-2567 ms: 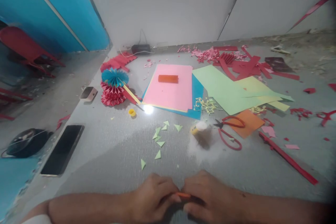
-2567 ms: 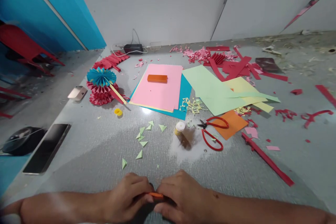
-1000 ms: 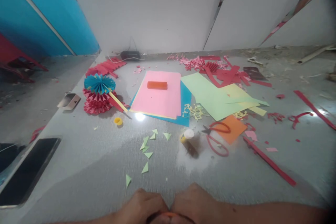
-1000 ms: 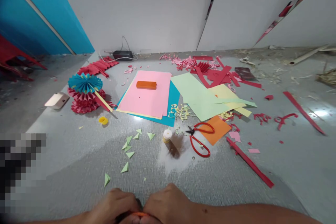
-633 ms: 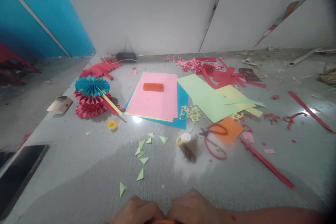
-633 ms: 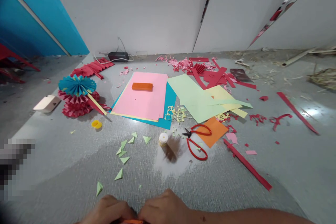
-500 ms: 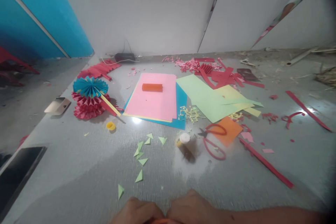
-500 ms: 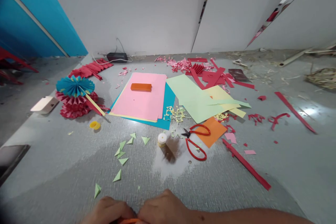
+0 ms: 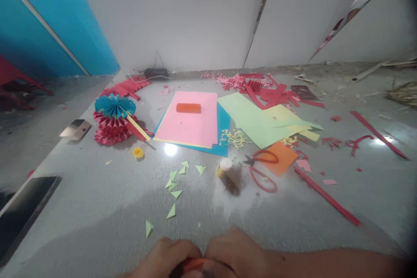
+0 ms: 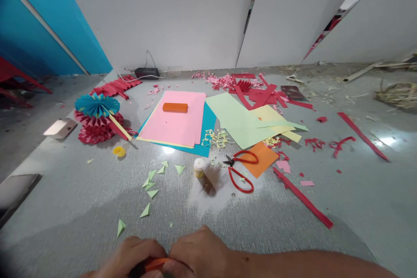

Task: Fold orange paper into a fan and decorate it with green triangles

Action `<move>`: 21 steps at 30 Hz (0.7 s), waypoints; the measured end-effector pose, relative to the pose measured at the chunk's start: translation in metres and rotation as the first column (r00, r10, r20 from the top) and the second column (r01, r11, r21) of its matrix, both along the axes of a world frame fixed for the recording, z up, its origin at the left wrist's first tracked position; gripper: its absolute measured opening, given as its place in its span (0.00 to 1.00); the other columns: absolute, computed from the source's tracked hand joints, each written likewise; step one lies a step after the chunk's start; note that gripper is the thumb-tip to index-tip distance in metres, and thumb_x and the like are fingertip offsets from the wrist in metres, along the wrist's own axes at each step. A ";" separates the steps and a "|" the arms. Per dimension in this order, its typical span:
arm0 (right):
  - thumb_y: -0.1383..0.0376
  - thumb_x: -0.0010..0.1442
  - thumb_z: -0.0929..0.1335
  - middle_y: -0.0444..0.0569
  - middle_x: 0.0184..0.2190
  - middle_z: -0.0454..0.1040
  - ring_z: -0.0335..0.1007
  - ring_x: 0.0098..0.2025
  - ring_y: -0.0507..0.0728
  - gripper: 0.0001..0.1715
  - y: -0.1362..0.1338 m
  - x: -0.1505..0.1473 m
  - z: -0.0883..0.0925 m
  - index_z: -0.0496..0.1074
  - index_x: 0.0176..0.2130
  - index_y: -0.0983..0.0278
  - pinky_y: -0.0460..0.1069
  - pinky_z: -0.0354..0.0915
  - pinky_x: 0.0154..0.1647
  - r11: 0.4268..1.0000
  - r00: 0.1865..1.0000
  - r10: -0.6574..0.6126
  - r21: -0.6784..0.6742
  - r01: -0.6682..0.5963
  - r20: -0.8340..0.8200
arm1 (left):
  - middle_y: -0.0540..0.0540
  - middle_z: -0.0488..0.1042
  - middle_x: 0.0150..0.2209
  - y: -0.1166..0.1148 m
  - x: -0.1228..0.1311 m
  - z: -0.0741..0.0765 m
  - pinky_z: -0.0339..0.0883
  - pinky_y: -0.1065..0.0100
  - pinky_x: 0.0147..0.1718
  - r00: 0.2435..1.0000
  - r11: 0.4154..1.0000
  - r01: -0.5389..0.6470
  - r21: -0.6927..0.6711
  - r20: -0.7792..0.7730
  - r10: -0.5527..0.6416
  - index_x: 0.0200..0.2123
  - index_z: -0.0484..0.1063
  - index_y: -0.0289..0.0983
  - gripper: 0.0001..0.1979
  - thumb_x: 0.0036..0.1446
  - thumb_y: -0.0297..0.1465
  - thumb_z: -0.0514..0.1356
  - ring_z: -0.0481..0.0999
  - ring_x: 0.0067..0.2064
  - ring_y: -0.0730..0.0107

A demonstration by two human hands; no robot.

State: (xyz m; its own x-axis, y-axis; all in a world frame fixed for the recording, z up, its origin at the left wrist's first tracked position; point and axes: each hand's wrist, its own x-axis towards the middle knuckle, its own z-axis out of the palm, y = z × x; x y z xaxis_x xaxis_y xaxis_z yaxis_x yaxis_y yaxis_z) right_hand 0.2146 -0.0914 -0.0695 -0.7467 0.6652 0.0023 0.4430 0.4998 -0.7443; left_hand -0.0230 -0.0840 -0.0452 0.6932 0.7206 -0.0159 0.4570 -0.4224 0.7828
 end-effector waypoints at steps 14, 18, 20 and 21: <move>0.57 0.76 0.60 0.42 0.24 0.68 0.57 0.25 0.49 0.25 0.007 -0.002 0.024 0.71 0.31 0.65 0.45 0.55 0.30 0.983 0.979 -0.161 -0.106 0.148 -0.126 | 0.55 0.68 0.20 0.002 0.008 0.008 0.56 0.77 0.22 0.987 0.986 -0.148 -0.072 0.058 0.152 0.32 0.74 0.35 0.13 0.69 0.33 0.57 0.64 0.22 0.79; 0.56 0.74 0.63 0.41 0.22 0.67 0.59 0.25 0.49 0.23 0.007 -0.002 0.024 0.70 0.30 0.65 0.45 0.55 0.28 0.969 0.949 -0.234 -0.131 0.209 -0.212 | 0.53 0.70 0.21 0.003 0.010 0.012 0.62 0.76 0.24 0.977 0.977 -0.155 -0.147 0.121 0.173 0.32 0.72 0.35 0.16 0.71 0.37 0.55 0.70 0.21 0.78; 0.57 0.74 0.62 0.41 0.21 0.67 0.61 0.24 0.49 0.24 0.007 -0.003 0.024 0.68 0.27 0.64 0.45 0.56 0.28 0.962 0.939 -0.261 -0.140 0.234 -0.225 | 0.53 0.70 0.20 0.006 0.012 0.010 0.62 0.75 0.24 0.981 0.986 -0.145 -0.084 0.120 0.154 0.31 0.71 0.35 0.16 0.71 0.37 0.56 0.70 0.21 0.77; 0.58 0.74 0.62 0.41 0.20 0.68 0.62 0.24 0.49 0.25 0.007 -0.004 0.024 0.67 0.27 0.64 0.45 0.56 0.28 0.957 0.932 -0.281 -0.144 0.253 -0.230 | 0.53 0.70 0.20 0.008 0.012 0.008 0.61 0.75 0.23 0.979 0.984 -0.156 -0.088 0.115 0.166 0.30 0.70 0.35 0.16 0.70 0.37 0.56 0.71 0.21 0.76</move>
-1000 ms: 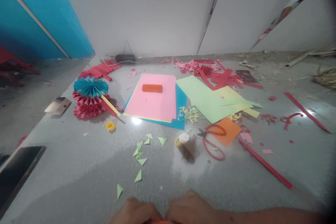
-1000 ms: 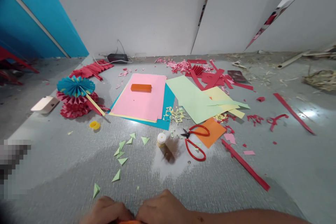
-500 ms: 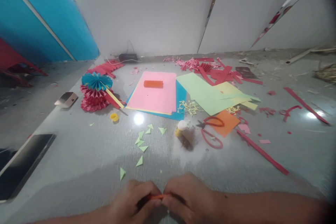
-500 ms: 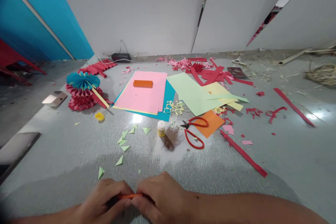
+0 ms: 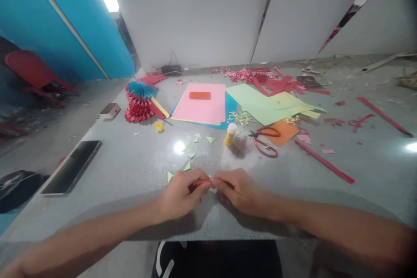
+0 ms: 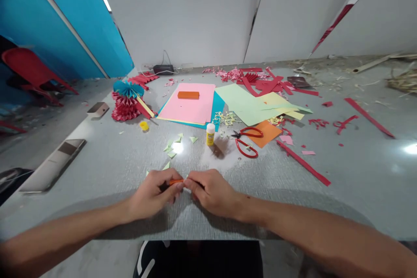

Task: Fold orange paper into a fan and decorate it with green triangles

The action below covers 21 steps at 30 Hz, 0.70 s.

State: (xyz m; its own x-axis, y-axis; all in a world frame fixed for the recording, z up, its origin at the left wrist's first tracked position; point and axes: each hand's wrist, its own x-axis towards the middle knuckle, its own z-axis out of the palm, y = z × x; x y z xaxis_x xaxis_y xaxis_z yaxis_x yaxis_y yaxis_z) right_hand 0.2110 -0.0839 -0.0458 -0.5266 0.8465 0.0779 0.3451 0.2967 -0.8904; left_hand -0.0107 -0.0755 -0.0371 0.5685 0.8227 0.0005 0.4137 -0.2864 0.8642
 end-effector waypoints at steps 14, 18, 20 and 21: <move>0.57 0.73 0.63 0.40 0.18 0.68 0.65 0.21 0.50 0.22 0.024 -0.005 0.001 0.67 0.28 0.62 0.46 0.59 0.27 0.985 0.989 -0.127 0.105 0.134 -0.079 | 0.51 0.73 0.22 0.032 0.008 -0.005 0.62 0.74 0.21 0.982 0.996 -0.080 0.027 0.175 0.075 0.35 0.72 0.35 0.19 0.70 0.46 0.58 0.72 0.20 0.75; 0.56 0.73 0.64 0.40 0.19 0.68 0.63 0.20 0.50 0.22 0.026 -0.004 -0.001 0.67 0.28 0.62 0.46 0.57 0.25 0.988 0.988 -0.110 0.096 0.120 -0.110 | 0.52 0.72 0.21 0.033 0.009 -0.006 0.60 0.75 0.20 0.981 0.997 -0.073 0.027 0.180 0.067 0.33 0.71 0.35 0.20 0.69 0.47 0.59 0.70 0.19 0.77; 0.56 0.73 0.63 0.40 0.18 0.68 0.64 0.21 0.50 0.24 0.028 -0.003 -0.002 0.66 0.27 0.62 0.46 0.58 0.26 0.986 0.989 -0.107 0.117 0.119 -0.103 | 0.52 0.71 0.21 0.034 0.010 -0.006 0.59 0.75 0.20 0.982 0.999 -0.054 0.006 0.181 0.052 0.33 0.70 0.35 0.21 0.69 0.47 0.59 0.70 0.20 0.76; 0.56 0.73 0.63 0.41 0.18 0.68 0.64 0.21 0.50 0.25 0.028 -0.003 -0.003 0.66 0.26 0.62 0.46 0.58 0.27 0.985 0.989 -0.110 0.126 0.121 -0.097 | 0.52 0.72 0.22 0.035 0.010 -0.006 0.59 0.74 0.20 0.982 0.999 -0.047 -0.003 0.182 0.047 0.33 0.71 0.35 0.21 0.68 0.48 0.59 0.70 0.20 0.76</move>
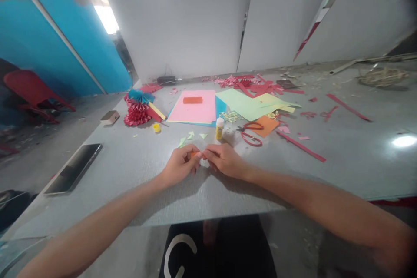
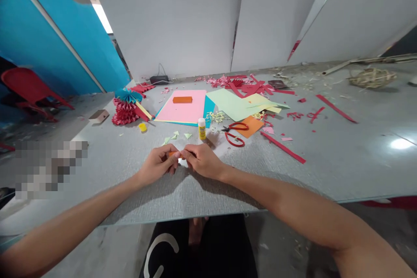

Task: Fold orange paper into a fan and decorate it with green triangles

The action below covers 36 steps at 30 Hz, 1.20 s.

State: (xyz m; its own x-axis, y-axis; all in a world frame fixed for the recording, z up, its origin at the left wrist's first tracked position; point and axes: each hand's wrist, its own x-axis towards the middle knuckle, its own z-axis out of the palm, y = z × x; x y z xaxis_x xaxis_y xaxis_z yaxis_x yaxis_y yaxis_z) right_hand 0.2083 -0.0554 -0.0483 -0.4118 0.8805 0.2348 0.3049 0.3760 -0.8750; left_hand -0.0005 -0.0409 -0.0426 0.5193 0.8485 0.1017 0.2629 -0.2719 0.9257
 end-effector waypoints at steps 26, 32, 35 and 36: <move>0.60 0.72 0.63 0.39 0.18 0.68 0.64 0.18 0.49 0.18 0.012 0.005 -0.004 0.66 0.30 0.62 0.45 0.59 0.24 0.997 0.998 -0.029 -0.066 0.026 -0.048 | 0.53 0.70 0.19 0.011 0.013 -0.003 0.56 0.75 0.18 0.996 0.997 -0.083 -0.001 -0.013 0.083 0.31 0.69 0.36 0.26 0.65 0.54 0.60 0.67 0.17 0.77; 0.59 0.73 0.63 0.40 0.19 0.68 0.65 0.19 0.49 0.20 0.013 0.007 -0.003 0.65 0.29 0.62 0.45 0.59 0.23 0.996 0.999 -0.027 -0.087 0.024 -0.036 | 0.52 0.70 0.19 0.014 0.014 -0.003 0.58 0.75 0.19 0.999 0.998 -0.044 -0.048 0.017 0.045 0.33 0.71 0.35 0.24 0.66 0.52 0.61 0.69 0.18 0.77; 0.58 0.73 0.63 0.39 0.19 0.67 0.64 0.18 0.49 0.19 0.013 0.008 -0.001 0.65 0.30 0.62 0.45 0.58 0.22 0.992 0.998 -0.026 -0.127 0.019 -0.055 | 0.50 0.73 0.23 0.015 0.013 -0.006 0.59 0.75 0.19 0.997 0.996 -0.065 -0.064 0.040 0.068 0.35 0.72 0.34 0.24 0.65 0.52 0.61 0.72 0.20 0.76; 0.58 0.73 0.63 0.40 0.19 0.67 0.64 0.18 0.49 0.20 0.013 0.009 -0.001 0.65 0.29 0.62 0.45 0.58 0.22 0.992 0.998 -0.024 -0.128 0.017 -0.052 | 0.50 0.73 0.24 0.015 0.013 -0.006 0.59 0.75 0.18 0.997 0.995 -0.066 -0.073 0.042 0.069 0.36 0.72 0.34 0.24 0.65 0.52 0.61 0.72 0.20 0.76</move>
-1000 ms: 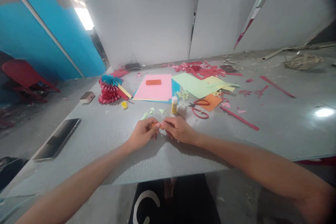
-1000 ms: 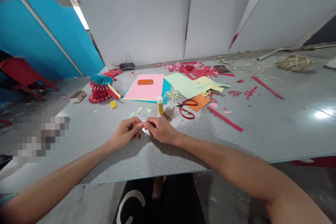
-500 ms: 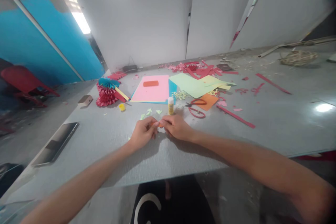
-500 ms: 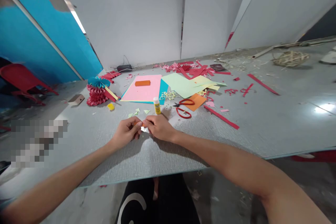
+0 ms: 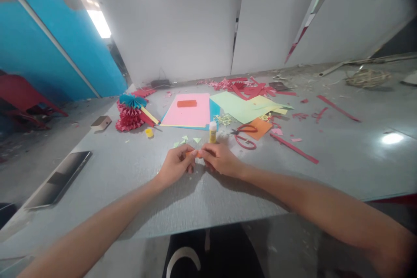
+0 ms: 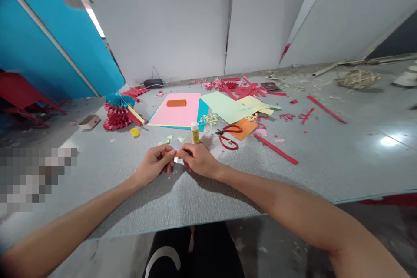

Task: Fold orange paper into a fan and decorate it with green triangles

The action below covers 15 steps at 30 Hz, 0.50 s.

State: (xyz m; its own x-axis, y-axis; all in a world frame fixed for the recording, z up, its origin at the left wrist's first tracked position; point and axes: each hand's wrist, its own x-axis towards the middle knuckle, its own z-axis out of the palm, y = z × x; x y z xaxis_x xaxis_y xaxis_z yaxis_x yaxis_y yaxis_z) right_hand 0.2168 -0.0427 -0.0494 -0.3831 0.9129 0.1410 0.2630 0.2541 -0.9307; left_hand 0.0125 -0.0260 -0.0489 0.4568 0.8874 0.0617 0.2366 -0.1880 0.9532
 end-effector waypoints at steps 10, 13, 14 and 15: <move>0.55 0.72 0.64 0.41 0.19 0.68 0.63 0.19 0.49 0.23 0.001 0.000 0.000 0.65 0.28 0.62 0.45 0.58 0.22 1.000 1.000 0.004 0.019 -0.005 0.030 | 0.51 0.72 0.21 0.000 -0.001 0.000 0.58 0.74 0.18 0.997 0.998 0.064 0.008 -0.034 -0.064 0.34 0.72 0.34 0.23 0.66 0.51 0.60 0.70 0.19 0.76; 0.55 0.72 0.64 0.41 0.19 0.68 0.64 0.19 0.49 0.23 0.001 0.001 -0.002 0.66 0.28 0.62 0.45 0.58 0.22 1.000 0.999 0.011 0.018 -0.011 0.050 | 0.50 0.73 0.23 0.000 0.000 0.000 0.60 0.74 0.19 0.998 0.998 0.061 0.017 -0.032 -0.061 0.35 0.73 0.34 0.23 0.66 0.51 0.61 0.71 0.19 0.76; 0.55 0.72 0.63 0.41 0.19 0.68 0.64 0.19 0.49 0.23 0.002 0.001 -0.002 0.66 0.28 0.62 0.45 0.58 0.21 1.000 0.999 0.014 0.010 -0.014 0.051 | 0.50 0.73 0.23 0.000 0.000 0.000 0.60 0.74 0.19 0.998 0.998 0.057 0.020 -0.031 -0.056 0.35 0.73 0.34 0.23 0.66 0.50 0.61 0.71 0.19 0.75; 0.54 0.72 0.63 0.41 0.19 0.68 0.63 0.18 0.49 0.22 0.002 0.002 -0.003 0.67 0.29 0.62 0.45 0.58 0.21 1.000 0.998 0.018 0.002 -0.018 0.054 | 0.50 0.73 0.22 0.000 0.000 0.000 0.61 0.73 0.19 0.998 0.998 0.054 0.022 -0.032 -0.053 0.35 0.73 0.34 0.23 0.66 0.50 0.61 0.71 0.19 0.75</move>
State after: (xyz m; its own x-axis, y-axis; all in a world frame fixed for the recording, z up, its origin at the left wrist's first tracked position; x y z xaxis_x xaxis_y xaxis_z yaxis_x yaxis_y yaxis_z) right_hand 0.2184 -0.0406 -0.0520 -0.4062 0.9057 0.1216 0.3082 0.2611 -0.9148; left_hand 0.0125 -0.0264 -0.0487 0.5057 0.8602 0.0664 0.2551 -0.2226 0.9409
